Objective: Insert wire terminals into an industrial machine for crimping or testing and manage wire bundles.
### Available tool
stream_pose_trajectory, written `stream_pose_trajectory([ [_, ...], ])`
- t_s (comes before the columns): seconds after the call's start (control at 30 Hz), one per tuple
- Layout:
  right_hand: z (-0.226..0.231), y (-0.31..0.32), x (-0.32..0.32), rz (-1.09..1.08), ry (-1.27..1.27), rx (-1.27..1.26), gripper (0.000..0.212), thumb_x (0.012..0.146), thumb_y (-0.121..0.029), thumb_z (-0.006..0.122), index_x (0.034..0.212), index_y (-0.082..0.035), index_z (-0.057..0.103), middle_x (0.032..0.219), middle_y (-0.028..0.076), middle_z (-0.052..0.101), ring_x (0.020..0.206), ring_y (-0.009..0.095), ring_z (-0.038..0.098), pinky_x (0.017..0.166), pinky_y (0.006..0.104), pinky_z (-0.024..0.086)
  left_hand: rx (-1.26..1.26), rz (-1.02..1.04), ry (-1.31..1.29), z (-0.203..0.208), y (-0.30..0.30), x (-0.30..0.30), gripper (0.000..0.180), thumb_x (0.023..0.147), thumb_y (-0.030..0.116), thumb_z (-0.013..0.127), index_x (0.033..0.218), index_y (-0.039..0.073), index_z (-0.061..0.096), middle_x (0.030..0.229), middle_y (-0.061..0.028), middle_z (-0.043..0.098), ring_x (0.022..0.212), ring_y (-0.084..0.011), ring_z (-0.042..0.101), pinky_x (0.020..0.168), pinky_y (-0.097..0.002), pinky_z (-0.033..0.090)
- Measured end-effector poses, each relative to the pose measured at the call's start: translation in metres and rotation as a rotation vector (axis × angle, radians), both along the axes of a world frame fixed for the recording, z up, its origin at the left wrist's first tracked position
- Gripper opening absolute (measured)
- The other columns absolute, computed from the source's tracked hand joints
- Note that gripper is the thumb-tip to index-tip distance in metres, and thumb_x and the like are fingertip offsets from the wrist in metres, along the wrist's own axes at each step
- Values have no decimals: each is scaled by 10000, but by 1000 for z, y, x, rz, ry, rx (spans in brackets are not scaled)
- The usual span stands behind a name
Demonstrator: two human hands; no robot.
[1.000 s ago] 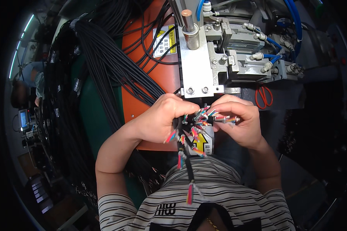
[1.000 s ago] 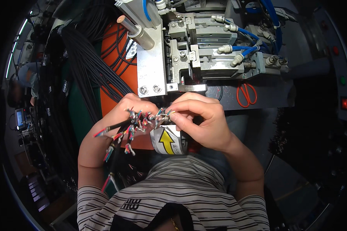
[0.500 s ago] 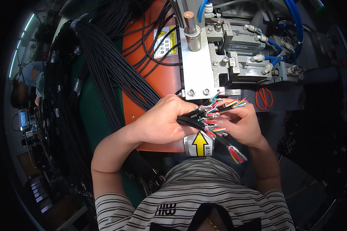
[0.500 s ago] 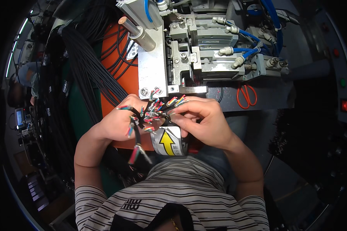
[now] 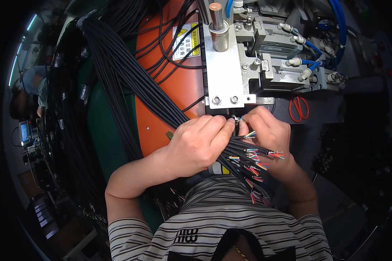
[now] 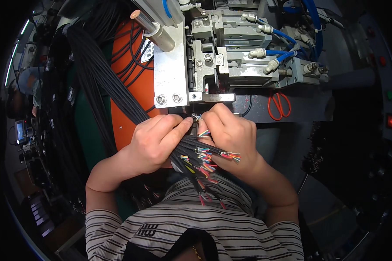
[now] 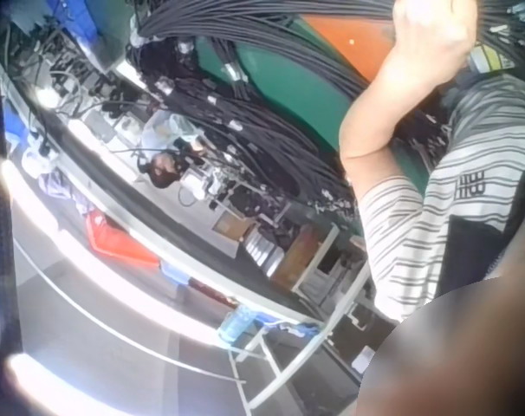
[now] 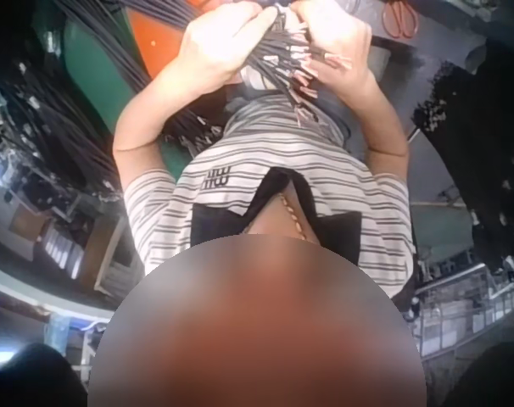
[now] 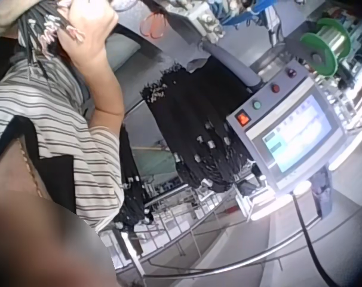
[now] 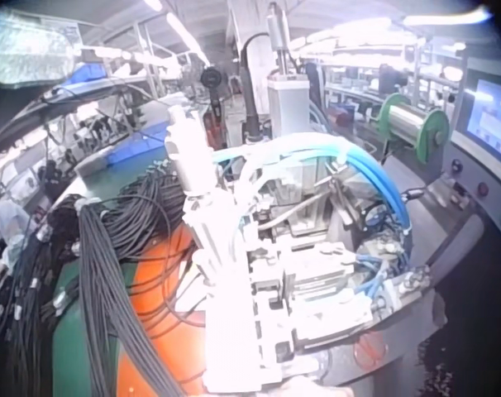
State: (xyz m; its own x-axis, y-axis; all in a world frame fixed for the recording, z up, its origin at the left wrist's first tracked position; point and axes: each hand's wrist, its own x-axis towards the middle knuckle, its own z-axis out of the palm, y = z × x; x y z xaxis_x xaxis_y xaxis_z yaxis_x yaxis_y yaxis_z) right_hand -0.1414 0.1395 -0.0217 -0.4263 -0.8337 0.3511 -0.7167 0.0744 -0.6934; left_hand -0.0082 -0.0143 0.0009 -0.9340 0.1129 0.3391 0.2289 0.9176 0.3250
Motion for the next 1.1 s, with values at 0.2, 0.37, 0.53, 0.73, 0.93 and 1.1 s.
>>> stream_pose_trajectory([
  [0.2, -2, 2, -2, 29, -1, 5, 82, 805, 15, 677, 835, 24, 601, 774, 120, 588, 572, 276, 605, 500, 338, 468, 20, 13, -51, 2, 1, -1, 492, 703, 196, 668, 1104, -85, 619, 915, -142, 602, 713, -251, 615, 583, -338, 506],
  [0.37, -5, 3, 1, 26, -36, -50, 79, 805, 20, 677, 840, 23, 606, 785, 117, 593, 583, 279, 607, 505, 337, 469, 56, 28, -13, 1, 4, -2, 328, 732, 49, 606, 1030, -84, 638, 838, -96, 552, 701, -213, 604, 566, -303, 504],
  [0.53, -3, 2, 2, 6, 31, -4, 84, 800, 10, 681, 866, 14, 629, 808, 108, 605, 594, 272, 618, 514, 335, 481, 13, 6, -6, 1, 4, -1, 364, 720, 70, 620, 1053, -77, 641, 842, -95, 548, 704, -213, 584, 568, -301, 494],
  [0.73, -2, 2, 1, -4, 192, 65, 122, 781, -9, 689, 898, -8, 653, 831, 93, 619, 590, 254, 624, 517, 337, 491, -112, -13, -40, 8, 8, -3, 426, 700, 67, 621, 1103, -70, 640, 824, -94, 520, 663, -207, 532, 536, -299, 454],
  [0.93, -4, 2, 0, -9, 187, 39, 148, 759, -21, 699, 900, -14, 653, 828, 85, 618, 578, 250, 616, 507, 330, 484, -161, -1, -59, 12, 12, -4, 425, 696, 57, 622, 1099, -75, 640, 799, -82, 495, 647, -194, 517, 521, -288, 443],
  [1.1, 5, 1, -5, 66, 262, 124, 162, 740, -28, 707, 893, -16, 654, 826, 78, 621, 575, 247, 617, 498, 323, 479, -212, 6, -82, 17, 14, -6, 413, 698, 50, 624, 1090, -83, 639, 790, -78, 484, 651, -189, 526, 520, -284, 449],
])
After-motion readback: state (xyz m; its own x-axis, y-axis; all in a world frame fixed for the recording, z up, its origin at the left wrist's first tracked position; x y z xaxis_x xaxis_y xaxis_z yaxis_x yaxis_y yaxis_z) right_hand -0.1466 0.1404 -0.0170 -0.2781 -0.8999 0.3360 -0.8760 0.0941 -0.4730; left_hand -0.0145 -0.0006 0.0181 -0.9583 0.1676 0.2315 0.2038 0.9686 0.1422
